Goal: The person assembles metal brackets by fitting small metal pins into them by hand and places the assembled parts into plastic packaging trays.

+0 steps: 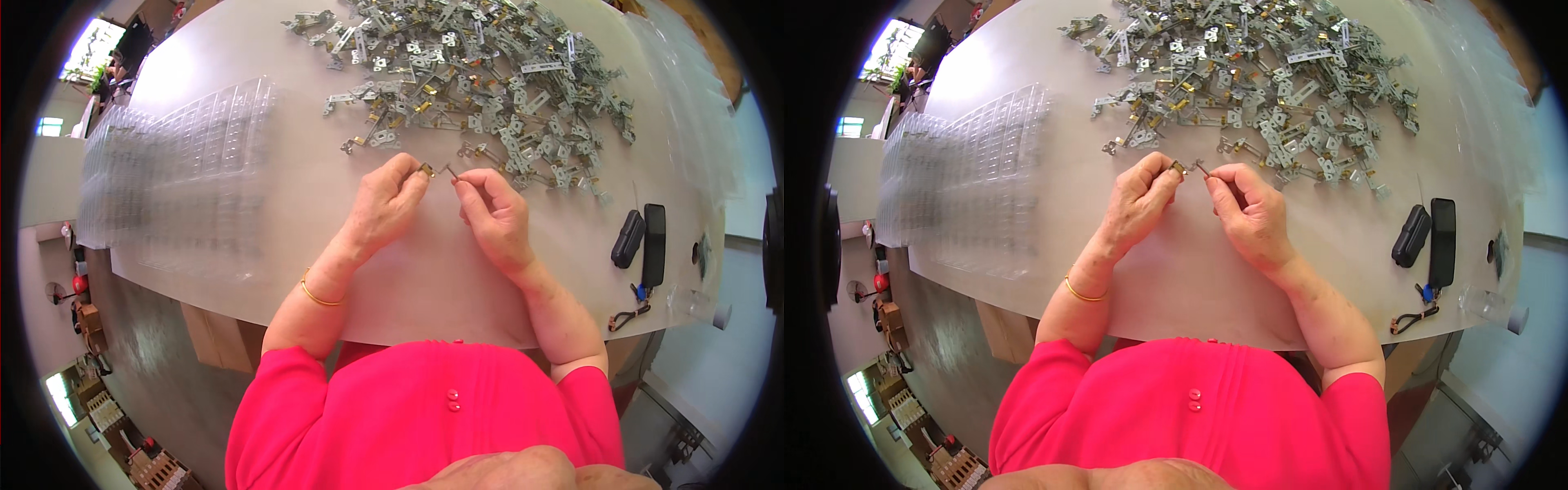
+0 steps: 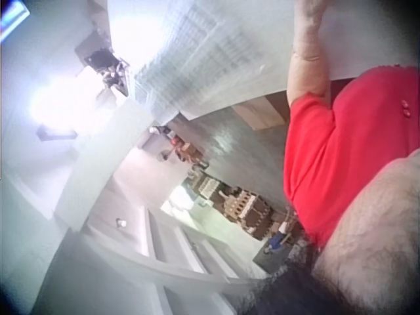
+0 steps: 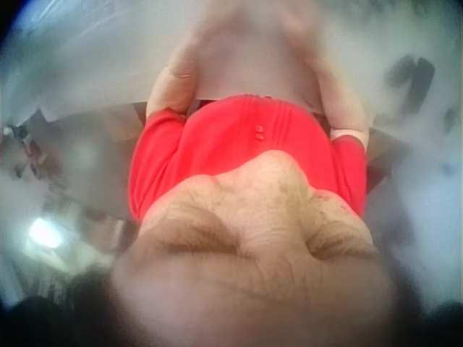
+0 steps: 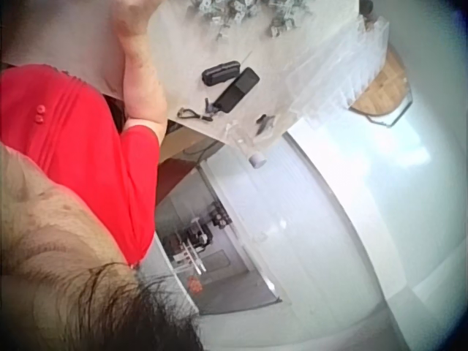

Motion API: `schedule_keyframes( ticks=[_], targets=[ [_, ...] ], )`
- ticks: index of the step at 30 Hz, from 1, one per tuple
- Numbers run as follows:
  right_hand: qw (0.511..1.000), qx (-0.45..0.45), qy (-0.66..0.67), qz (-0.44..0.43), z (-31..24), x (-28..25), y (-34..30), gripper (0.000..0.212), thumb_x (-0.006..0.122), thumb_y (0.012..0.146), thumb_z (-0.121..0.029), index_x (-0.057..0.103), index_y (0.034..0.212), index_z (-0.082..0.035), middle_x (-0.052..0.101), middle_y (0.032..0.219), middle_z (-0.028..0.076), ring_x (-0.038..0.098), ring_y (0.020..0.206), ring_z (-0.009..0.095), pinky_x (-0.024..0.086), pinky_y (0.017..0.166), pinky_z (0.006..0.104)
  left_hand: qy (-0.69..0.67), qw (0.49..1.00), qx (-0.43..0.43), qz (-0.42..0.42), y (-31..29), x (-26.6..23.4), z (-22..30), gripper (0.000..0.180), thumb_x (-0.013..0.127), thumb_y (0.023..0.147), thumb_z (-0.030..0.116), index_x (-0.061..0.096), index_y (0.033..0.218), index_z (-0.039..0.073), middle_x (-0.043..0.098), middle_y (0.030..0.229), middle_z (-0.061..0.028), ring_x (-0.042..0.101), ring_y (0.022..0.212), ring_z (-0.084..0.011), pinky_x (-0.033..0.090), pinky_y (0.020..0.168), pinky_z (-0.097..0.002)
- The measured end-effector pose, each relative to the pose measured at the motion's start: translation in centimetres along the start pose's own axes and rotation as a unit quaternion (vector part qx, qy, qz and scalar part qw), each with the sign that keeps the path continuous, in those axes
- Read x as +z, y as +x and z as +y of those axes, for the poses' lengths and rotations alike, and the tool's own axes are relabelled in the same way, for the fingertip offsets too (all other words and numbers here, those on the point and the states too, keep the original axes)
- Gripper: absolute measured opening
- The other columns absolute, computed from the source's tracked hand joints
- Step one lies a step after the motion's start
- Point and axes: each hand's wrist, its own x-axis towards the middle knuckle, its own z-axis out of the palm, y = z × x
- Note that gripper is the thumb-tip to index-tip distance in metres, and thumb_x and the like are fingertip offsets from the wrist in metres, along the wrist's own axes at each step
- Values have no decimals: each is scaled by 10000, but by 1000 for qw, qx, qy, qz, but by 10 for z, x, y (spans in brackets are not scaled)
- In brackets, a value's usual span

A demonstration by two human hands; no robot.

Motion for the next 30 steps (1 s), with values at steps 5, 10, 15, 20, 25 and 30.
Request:
schedule_keyframes(
  ticks=[5, 10, 15, 20, 25, 30],
  targets=[
    [1000, -19, -15, -3, 3, -1, -1, 41, 644, 970, -62, 646, 997, -31, 572, 710, -46, 502, 634, 21, 413, 559, 209, 26, 1000, 0, 9, -2, 1, 5, 173, 580, 991, 164, 605, 903, 17, 520, 675, 30, 446, 620, -40, 380, 544, -236],
    [998, -46, -41, -9, 6, -4, -2, 68, 646, 970, -61, 634, 1030, -30, 569, 704, -42, 492, 631, 20, 402, 554, 208, 78, 995, 54, 23, -3, 1, 6, 153, 609, 971, 136, 593, 896, 4, 498, 641, -5, 431, 602, -63, 389, 540, -270],
    [999, -44, -32, -5, -1, 1, -2, 156, 633, 979, -63, 594, 1129, -41, 566, 692, -26, 513, 632, 36, 419, 571, 217, 116, 987, 109, 26, -5, 4, 3, 139, 614, 952, 100, 562, 872, -1, 518, 649, -82, 458, 579, -133, 423, 553, -313],
    [998, -46, -29, -18, -2, -1, -3, 186, 624, 986, -65, 577, 1165, -50, 563, 684, -17, 533, 633, 53, 435, 587, 228, 170, 971, 162, 38, -5, 6, 2, 126, 610, 930, 65, 534, 853, 1, 571, 698, -157, 524, 583, -267, 457, 580, -368],
    [994, -82, -67, -12, 1, -3, -3, 126, 638, 975, -53, 631, 1101, -53, 566, 700, -22, 515, 639, 35, 418, 576, 214, 201, 954, 219, 28, -7, 7, 3, 100, 619, 899, 44, 538, 849, 12, 569, 725, -172, 565, 635, -345, 462, 597, -408],
    [987, -138, -81, 12, 4, -2, 1, 74, 662, 953, -35, 669, 1024, -53, 546, 857, -19, 432, 641, 22, 369, 552, 207, 234, 941, 241, 32, -8, 9, 1, 95, 623, 890, 56, 543, 855, 18, 559, 720, -172, 567, 635, -366, 456, 589, -429]
  ],
)
